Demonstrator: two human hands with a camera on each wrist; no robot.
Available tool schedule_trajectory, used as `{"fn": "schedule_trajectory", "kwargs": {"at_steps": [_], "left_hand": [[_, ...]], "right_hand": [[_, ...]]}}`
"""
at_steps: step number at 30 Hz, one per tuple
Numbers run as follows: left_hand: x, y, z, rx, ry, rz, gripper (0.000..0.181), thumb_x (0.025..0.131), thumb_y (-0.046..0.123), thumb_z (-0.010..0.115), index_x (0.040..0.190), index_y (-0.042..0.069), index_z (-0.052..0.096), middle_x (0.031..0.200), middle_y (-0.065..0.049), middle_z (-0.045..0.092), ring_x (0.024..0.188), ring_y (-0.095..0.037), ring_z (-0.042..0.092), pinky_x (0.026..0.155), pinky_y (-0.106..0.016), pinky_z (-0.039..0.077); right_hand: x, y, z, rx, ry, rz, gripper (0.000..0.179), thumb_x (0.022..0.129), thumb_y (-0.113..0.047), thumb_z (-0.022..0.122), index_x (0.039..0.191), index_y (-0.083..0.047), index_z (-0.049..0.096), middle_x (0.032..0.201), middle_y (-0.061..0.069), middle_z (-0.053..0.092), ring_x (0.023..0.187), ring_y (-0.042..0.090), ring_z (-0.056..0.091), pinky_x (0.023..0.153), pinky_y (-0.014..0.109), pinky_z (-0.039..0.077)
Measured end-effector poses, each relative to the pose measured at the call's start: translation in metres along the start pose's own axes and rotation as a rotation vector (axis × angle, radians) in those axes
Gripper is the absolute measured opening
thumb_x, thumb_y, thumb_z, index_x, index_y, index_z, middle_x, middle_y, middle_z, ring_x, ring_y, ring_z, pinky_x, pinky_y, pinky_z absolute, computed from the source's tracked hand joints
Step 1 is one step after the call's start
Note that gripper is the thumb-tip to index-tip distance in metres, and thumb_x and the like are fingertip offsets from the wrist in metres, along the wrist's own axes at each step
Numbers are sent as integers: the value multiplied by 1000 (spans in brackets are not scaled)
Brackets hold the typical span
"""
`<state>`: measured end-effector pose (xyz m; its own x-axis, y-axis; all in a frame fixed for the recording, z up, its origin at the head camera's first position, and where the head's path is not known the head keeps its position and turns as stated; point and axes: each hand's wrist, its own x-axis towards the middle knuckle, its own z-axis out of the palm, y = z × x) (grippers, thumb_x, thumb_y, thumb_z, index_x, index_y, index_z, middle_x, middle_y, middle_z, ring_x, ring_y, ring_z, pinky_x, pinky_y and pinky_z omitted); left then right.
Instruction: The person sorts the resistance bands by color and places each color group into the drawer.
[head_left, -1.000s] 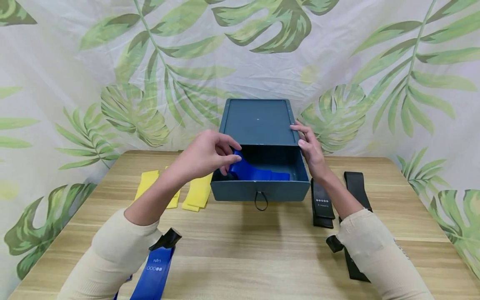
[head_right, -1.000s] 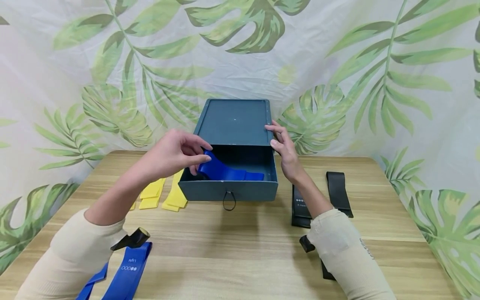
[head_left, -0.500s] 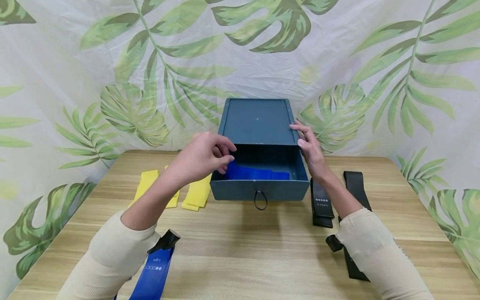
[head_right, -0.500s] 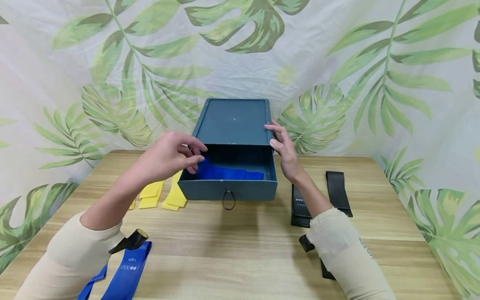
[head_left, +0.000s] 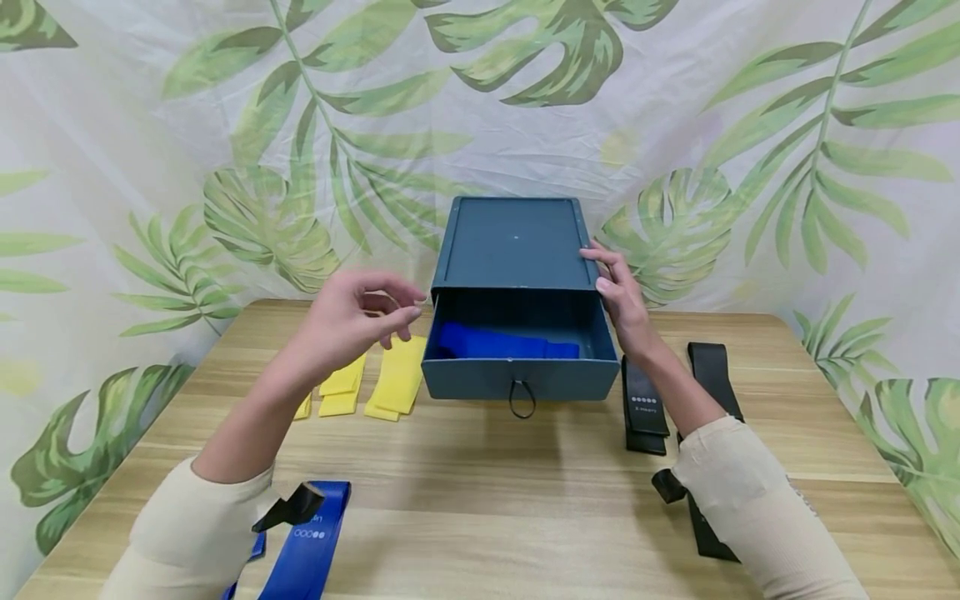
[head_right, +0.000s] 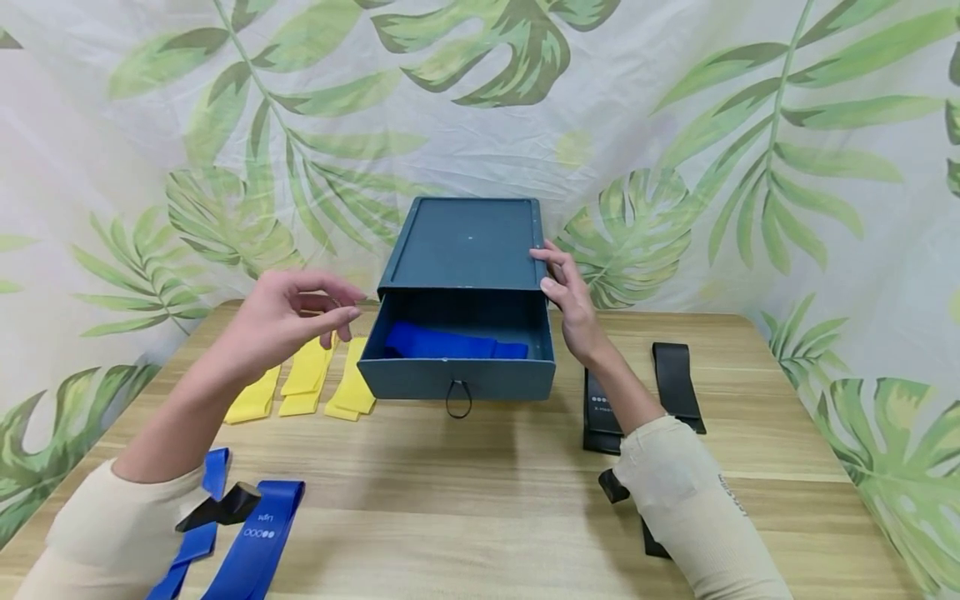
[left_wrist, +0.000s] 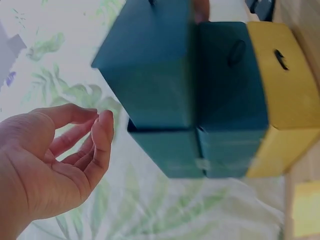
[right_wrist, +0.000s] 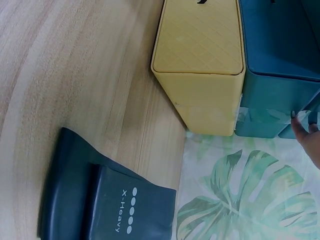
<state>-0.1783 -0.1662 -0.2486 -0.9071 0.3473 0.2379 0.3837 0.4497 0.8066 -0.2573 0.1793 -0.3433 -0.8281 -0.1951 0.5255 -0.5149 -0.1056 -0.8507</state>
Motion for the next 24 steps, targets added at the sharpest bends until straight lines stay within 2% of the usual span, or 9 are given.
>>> {"fn": "schedule_trajectory", "kwargs": {"at_steps": [4, 10, 13, 16, 20, 24], "left_hand": [[-7, -26, -1, 52, -33, -26, 14, 97, 3, 71, 109, -4, 74, 87, -12, 70, 67, -19, 67, 57, -28, 57], [-18, -79, 1, 163, -87, -14, 14, 96, 3, 72, 108, -4, 74, 87, -8, 71, 70, -17, 66, 60, -25, 56], [-22, -104, -1, 188, -124, -14, 13, 95, 1, 73, 107, -4, 73, 86, -7, 70, 70, -20, 66, 60, -25, 55], [-25, -124, -5, 213, -211, -12, 12, 94, 1, 73, 105, -5, 73, 85, -8, 69, 68, -25, 66, 58, -25, 54], [-28, -144, -10, 235, -383, -13, 8, 93, 1, 74, 100, -4, 73, 84, -6, 69, 67, -24, 66, 59, -26, 55], [-32, -155, -14, 219, -535, -77, 2, 92, -1, 73, 93, 0, 72, 81, -2, 69, 63, -19, 66, 59, -28, 57]], "right_hand": [[-1, 2, -2, 0, 0, -5, 46, 97, -17, 43, 139, -3, 53, 168, 23, 21, 158, 37, 12, 127, 56, 6], [0, 2, -3, -2, -6, 2, 46, 98, -19, 44, 140, -3, 52, 168, 22, 20, 158, 38, 11, 127, 57, 5], [0, 2, -3, 1, -9, 6, 47, 98, -20, 44, 141, -2, 52, 169, 21, 20, 158, 39, 11, 127, 57, 5], [0, 3, -3, 2, -4, -1, 47, 97, -20, 44, 140, -3, 53, 168, 22, 20, 158, 39, 11, 127, 56, 6], [0, 3, -3, -2, -2, -14, 46, 97, -19, 44, 139, -3, 54, 168, 23, 21, 158, 36, 12, 128, 54, 5], [0, 3, -3, -7, -11, -18, 46, 98, -20, 44, 140, -3, 53, 167, 23, 21, 159, 34, 11, 128, 54, 4]]}}
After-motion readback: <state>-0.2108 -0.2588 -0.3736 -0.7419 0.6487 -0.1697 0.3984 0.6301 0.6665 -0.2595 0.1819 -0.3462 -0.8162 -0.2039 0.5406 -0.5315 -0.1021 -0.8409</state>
